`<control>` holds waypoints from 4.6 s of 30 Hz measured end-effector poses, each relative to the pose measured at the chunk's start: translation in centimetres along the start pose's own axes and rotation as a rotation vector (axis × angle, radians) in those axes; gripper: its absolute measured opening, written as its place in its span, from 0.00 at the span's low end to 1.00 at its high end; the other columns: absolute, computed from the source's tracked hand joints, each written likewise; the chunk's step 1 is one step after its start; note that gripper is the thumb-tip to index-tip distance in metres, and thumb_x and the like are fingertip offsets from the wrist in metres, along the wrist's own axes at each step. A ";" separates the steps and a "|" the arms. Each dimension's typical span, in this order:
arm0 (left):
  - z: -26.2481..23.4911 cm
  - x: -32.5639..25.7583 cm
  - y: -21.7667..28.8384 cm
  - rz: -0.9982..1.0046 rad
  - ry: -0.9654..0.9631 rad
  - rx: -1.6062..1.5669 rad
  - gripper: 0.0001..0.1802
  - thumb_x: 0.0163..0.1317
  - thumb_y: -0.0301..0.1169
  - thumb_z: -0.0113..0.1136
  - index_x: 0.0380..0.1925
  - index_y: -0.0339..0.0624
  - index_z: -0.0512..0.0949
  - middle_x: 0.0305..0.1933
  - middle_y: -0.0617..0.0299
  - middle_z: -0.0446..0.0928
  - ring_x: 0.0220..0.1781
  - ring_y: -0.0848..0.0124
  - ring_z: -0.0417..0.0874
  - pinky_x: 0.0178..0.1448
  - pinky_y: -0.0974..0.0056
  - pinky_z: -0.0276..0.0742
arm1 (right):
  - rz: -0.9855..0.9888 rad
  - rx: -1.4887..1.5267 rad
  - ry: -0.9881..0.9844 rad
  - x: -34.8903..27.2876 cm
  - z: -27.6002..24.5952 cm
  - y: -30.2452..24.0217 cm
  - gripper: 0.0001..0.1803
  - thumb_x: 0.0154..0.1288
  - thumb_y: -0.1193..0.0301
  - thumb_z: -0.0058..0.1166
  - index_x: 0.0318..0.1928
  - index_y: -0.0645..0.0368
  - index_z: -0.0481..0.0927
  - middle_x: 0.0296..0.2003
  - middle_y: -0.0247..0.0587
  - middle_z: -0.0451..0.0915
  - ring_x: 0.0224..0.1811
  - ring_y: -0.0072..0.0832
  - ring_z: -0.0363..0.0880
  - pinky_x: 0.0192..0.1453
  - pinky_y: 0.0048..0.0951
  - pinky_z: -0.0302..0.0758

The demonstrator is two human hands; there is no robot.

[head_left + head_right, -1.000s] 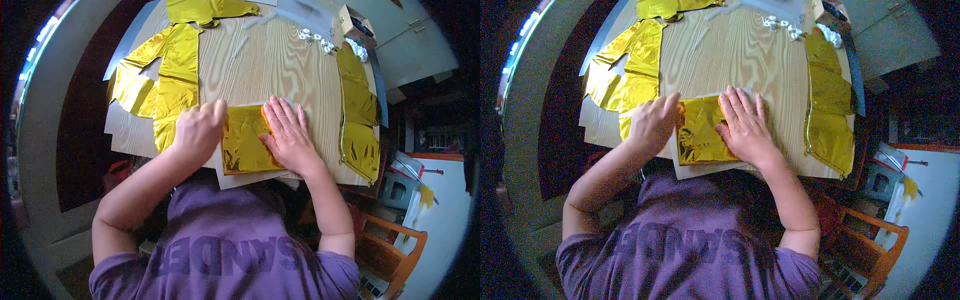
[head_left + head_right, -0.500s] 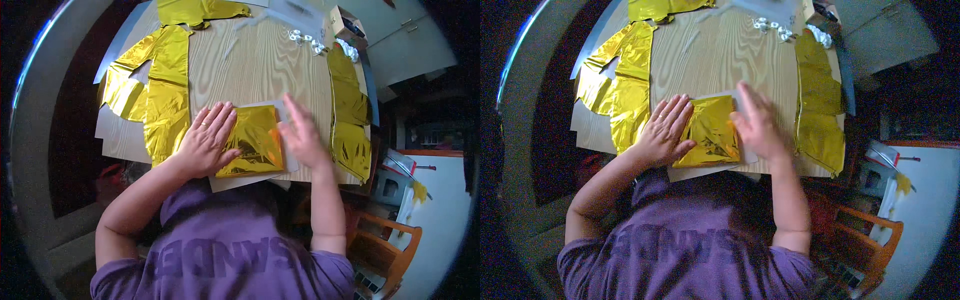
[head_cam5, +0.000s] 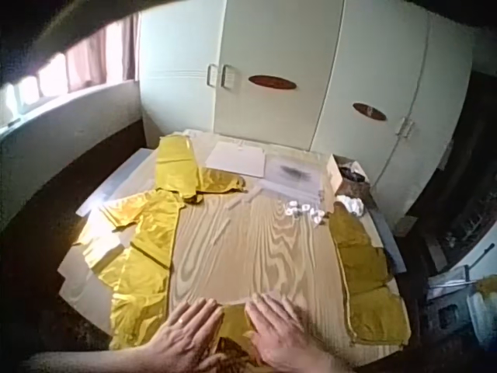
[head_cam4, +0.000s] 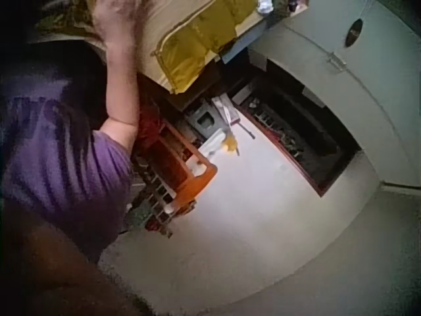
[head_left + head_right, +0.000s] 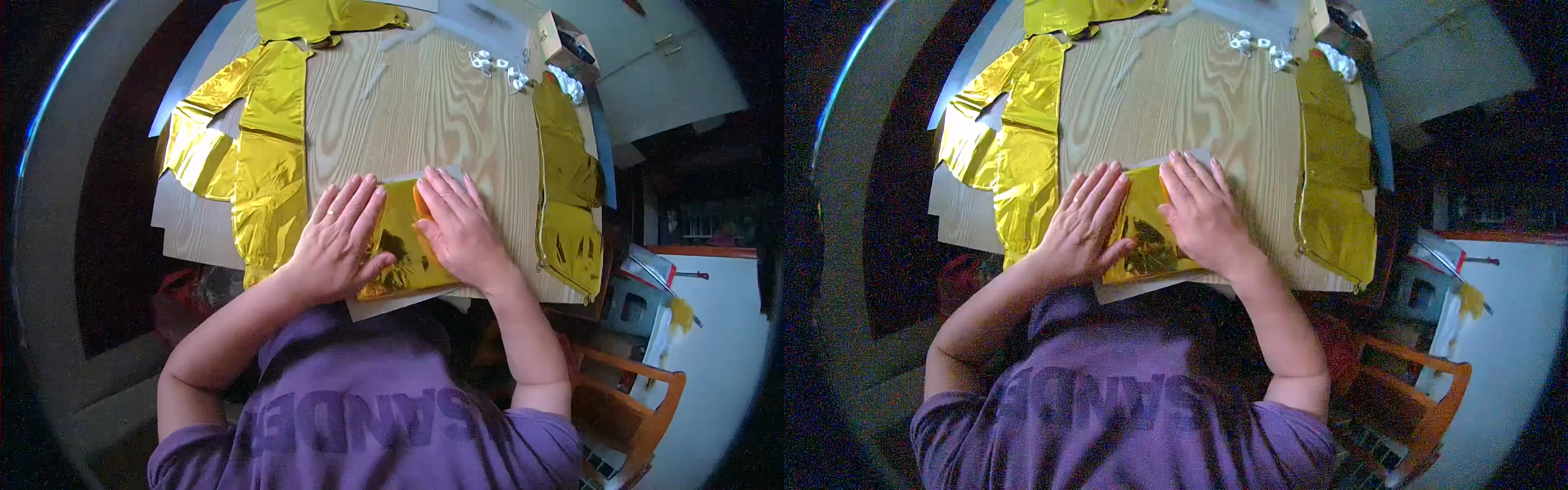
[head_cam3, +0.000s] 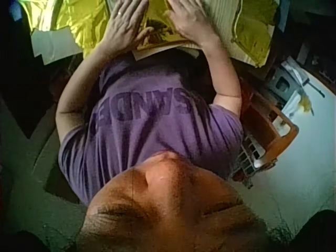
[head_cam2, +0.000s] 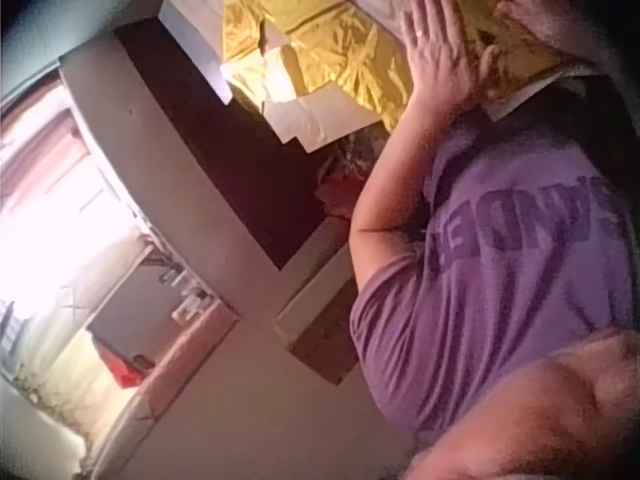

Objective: Folding a star-shaped gold foil balloon on a table using a paper guide and adding a header card.

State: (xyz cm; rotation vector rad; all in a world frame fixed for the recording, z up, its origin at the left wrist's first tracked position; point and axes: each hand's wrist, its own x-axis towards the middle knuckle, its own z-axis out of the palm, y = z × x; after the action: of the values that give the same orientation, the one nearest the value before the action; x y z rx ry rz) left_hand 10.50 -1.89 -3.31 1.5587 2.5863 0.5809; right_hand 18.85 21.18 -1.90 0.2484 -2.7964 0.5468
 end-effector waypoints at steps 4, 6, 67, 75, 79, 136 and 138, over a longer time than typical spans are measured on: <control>0.2 -0.3 0.0 -0.008 -0.004 0.052 0.47 0.69 0.56 0.52 0.75 0.32 0.54 0.80 0.42 0.50 0.83 0.48 0.48 0.83 0.45 0.40 | 0.358 0.415 0.036 0.8 -2.3 1.6 0.16 0.67 0.76 0.54 0.54 0.65 0.80 0.55 0.53 0.79 0.55 0.44 0.81 0.61 0.39 0.77; 0.2 -0.2 0.1 0.004 0.023 0.081 0.47 0.68 0.56 0.53 0.74 0.32 0.56 0.79 0.41 0.54 0.82 0.48 0.52 0.82 0.45 0.43 | 0.425 0.405 -0.050 1.7 -3.3 4.2 0.12 0.67 0.78 0.53 0.50 0.66 0.82 0.41 0.42 0.82 0.40 0.29 0.82 0.43 0.28 0.80; -0.5 0.4 0.4 -0.032 -0.060 0.080 0.46 0.70 0.57 0.49 0.75 0.33 0.55 0.80 0.44 0.54 0.82 0.51 0.51 0.83 0.47 0.41 | 0.071 0.317 -0.417 6.1 -2.9 8.0 0.07 0.64 0.72 0.57 0.37 0.64 0.82 0.32 0.44 0.83 0.34 0.30 0.81 0.41 0.33 0.76; -0.5 0.4 0.3 -0.039 -0.057 0.063 0.46 0.70 0.58 0.49 0.75 0.32 0.55 0.80 0.44 0.54 0.82 0.50 0.51 0.83 0.47 0.40 | 0.434 0.404 -0.487 6.1 -3.5 6.0 0.07 0.63 0.72 0.57 0.35 0.65 0.83 0.24 0.38 0.81 0.26 0.23 0.77 0.34 0.30 0.75; -0.8 0.5 0.4 -0.043 -0.071 0.043 0.46 0.70 0.58 0.49 0.74 0.32 0.56 0.80 0.43 0.53 0.83 0.50 0.50 0.83 0.47 0.40 | 0.413 0.430 -0.527 5.9 -3.4 6.6 0.07 0.62 0.72 0.59 0.34 0.64 0.81 0.23 0.36 0.80 0.25 0.22 0.76 0.34 0.30 0.74; -0.5 0.4 0.3 -0.042 -0.058 0.062 0.47 0.70 0.60 0.48 0.75 0.33 0.55 0.79 0.44 0.55 0.82 0.51 0.51 0.83 0.47 0.41 | -0.331 -0.014 0.008 4.8 -1.4 8.2 0.05 0.53 0.72 0.63 0.31 0.53 0.80 0.34 0.35 0.75 0.40 0.36 0.75 0.49 0.39 0.69; -0.6 0.5 0.3 -0.047 -0.054 0.054 0.47 0.70 0.60 0.48 0.75 0.32 0.55 0.79 0.43 0.55 0.82 0.51 0.51 0.82 0.47 0.41 | -0.236 0.045 -0.002 4.7 -1.3 8.3 0.04 0.53 0.71 0.63 0.30 0.53 0.81 0.33 0.37 0.76 0.40 0.38 0.76 0.49 0.39 0.70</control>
State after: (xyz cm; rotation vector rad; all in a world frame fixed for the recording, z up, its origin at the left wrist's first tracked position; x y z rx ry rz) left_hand 10.35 -1.49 -2.62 1.5026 2.6110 0.4621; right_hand 12.84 28.69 -2.17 0.5791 -2.7069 0.5522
